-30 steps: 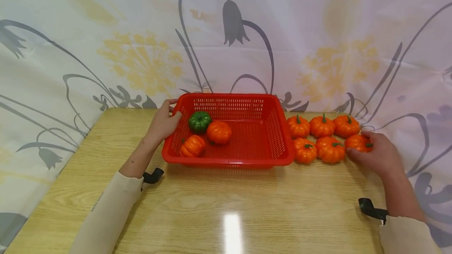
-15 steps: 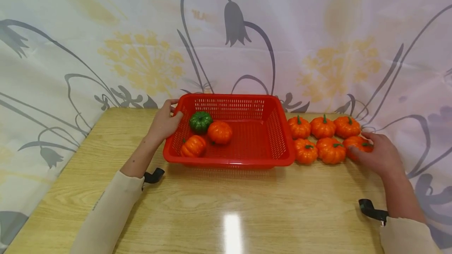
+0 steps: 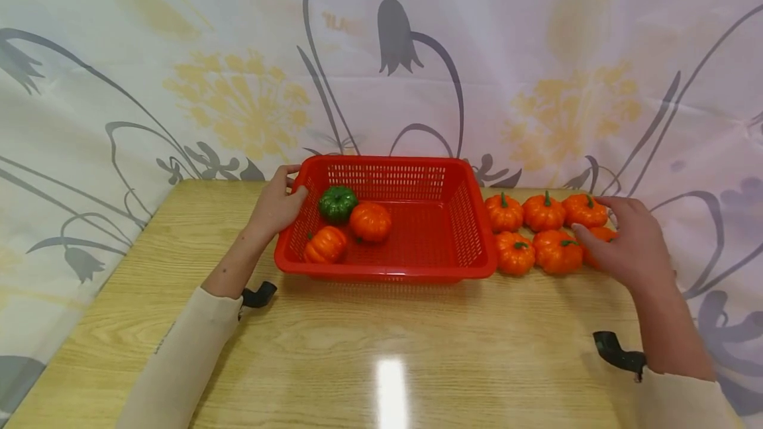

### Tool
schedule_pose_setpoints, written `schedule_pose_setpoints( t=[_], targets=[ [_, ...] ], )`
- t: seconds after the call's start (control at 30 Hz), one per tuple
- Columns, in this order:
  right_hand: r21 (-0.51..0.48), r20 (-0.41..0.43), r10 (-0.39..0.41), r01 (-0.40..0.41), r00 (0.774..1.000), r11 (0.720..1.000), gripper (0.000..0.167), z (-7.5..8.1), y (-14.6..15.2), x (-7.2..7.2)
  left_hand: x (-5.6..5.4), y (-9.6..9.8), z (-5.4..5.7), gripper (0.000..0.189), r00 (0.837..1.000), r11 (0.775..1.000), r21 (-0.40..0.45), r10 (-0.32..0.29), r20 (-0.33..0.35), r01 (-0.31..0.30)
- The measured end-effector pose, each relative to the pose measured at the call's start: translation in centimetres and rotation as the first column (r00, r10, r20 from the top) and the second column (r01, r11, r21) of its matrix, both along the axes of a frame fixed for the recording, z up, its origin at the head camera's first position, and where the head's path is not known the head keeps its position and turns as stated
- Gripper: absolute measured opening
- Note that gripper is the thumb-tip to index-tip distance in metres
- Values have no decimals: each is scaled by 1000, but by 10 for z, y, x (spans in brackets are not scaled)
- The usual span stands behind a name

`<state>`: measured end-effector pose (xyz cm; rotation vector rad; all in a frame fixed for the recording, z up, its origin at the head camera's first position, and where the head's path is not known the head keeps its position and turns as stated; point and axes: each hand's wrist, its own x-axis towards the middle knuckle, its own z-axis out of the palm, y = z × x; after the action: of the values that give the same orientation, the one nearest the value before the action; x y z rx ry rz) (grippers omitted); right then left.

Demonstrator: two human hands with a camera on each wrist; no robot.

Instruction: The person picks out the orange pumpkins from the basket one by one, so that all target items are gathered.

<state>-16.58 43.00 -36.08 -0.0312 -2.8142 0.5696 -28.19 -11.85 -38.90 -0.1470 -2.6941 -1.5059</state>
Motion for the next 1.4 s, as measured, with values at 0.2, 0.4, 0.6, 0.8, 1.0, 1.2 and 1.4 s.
schedule_pose_setpoints(
  t=[0.2,0.4,0.6,0.8,1.0,1.2,1.4],
  targets=[
    [-82,-61,113,-117,992,990,60,18,-38,5,0,-1,0,57,1000,1000,2,0,8,0],
    [-109,-111,198,-210,974,972,60,31,-74,6,1,-4,0,57,1000,1000,10,3,3,-3],
    [-104,-149,281,-298,948,949,62,37,-106,0,0,-6,-1,56,1000,1000,5,7,3,-7],
    [-125,-154,353,-373,923,919,59,39,-136,-9,0,-3,-1,56,1000,1000,12,1,9,-1],
    [-108,-132,414,-428,901,897,60,34,-166,-21,0,-1,-2,56,1000,1000,12,4,13,-4],
    [-84,-66,468,-472,881,877,59,28,-190,-33,1,1,-1,55,1000,1000,8,7,3,-7],
    [-63,11,495,-494,869,867,60,32,-210,-47,0,1,0,56,1000,1000,11,8,-3,-8]
  ],
)
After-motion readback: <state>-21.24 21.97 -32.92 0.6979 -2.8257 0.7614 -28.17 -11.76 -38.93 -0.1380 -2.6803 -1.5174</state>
